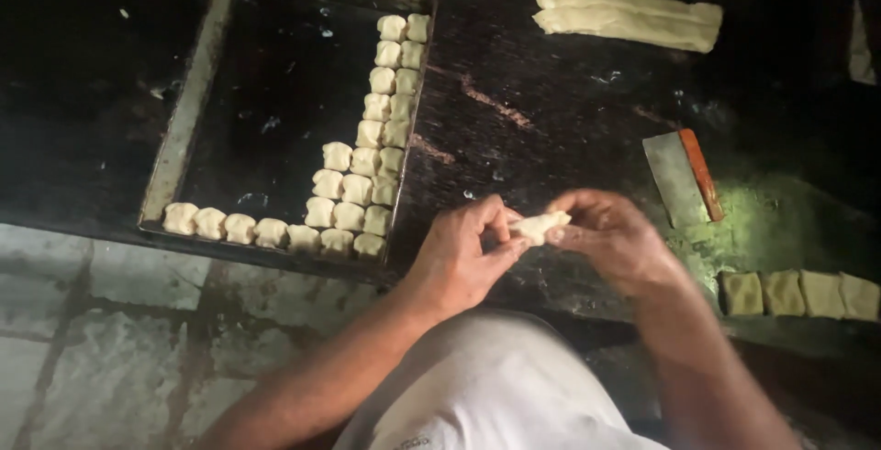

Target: The person uses a scraper to cut a long strip of dough into small pieces, then folds each piece by hand and arranges them in rows on a metal tray.

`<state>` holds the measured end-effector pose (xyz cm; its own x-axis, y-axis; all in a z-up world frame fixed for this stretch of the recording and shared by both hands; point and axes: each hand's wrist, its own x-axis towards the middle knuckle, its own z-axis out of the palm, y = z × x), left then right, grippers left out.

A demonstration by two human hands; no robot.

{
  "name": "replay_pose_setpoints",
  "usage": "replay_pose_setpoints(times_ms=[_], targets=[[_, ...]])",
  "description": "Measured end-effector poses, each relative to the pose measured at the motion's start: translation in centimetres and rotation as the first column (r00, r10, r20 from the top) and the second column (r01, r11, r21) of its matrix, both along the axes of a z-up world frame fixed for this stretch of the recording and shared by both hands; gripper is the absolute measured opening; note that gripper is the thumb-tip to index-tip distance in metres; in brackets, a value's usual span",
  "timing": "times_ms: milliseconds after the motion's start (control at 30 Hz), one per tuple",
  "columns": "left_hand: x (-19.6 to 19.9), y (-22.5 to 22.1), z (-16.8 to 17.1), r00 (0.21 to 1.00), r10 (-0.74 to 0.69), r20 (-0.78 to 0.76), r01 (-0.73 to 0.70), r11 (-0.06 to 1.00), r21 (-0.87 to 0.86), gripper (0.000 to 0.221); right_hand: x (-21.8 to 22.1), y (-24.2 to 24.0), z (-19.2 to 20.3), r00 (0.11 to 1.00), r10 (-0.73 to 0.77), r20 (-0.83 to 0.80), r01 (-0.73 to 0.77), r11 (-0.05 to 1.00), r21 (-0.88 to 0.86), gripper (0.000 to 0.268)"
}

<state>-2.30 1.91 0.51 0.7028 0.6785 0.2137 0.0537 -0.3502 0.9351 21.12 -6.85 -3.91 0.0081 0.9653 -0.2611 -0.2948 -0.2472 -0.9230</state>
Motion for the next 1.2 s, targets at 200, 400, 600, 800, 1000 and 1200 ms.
replay_pose_setpoints(times_ms=[200, 400, 600, 800, 1000, 1200], targets=[[2.5, -1.0, -1.2, 0.997, -0.071, -0.026, 0.067, 0.989, -0.133, 0.02, -2.2, -1.1, 1.8, 0.216, -0.431, 0.876, -0.139, 0.874, 0.465, 0.02], [3.1, -1.1, -1.8, 0.999, -0.009, 0.054, 0.043, 0.725, -0.688, 0.021, -4.1, -1.6, 3.3, 0.159, -0.674, 0.721, -0.348, 0.645, 0.68, 0.047], [4.6, -1.1, -1.3, 0.991, 0.137, 0.002, -0.124, 0.903, -0.412, 0.019, 0.0, -2.9, -1.3, 0.284, -0.655, 0.7, -0.374, 0.597, 0.71, 0.016], [4.0, -0.5, -3.1, 0.974, -0.109, -0.197, 0.022, 0.917, -0.397, 0.021, -2.5, 0.2, 6.7, -0.007, -0.571, 0.821, -0.384, 0.76, 0.525, 0.035], [0.9, 1.3, -6.5, 0.992, 0.105, 0.073, -0.076, 0.943, -0.324, 0.083, 0.0, 1.1, -4.3, 0.704, 0.047, 0.709, 0.177, 0.955, -0.239, 0.022], [-6.9, 5.6, -1.6, 0.94, 0.342, -0.024, -0.336, 0.905, -0.262, 0.062, -4.2, 2.6, 1.1, 0.326, 0.378, 0.867, 0.317, 0.82, -0.477, 0.039]])
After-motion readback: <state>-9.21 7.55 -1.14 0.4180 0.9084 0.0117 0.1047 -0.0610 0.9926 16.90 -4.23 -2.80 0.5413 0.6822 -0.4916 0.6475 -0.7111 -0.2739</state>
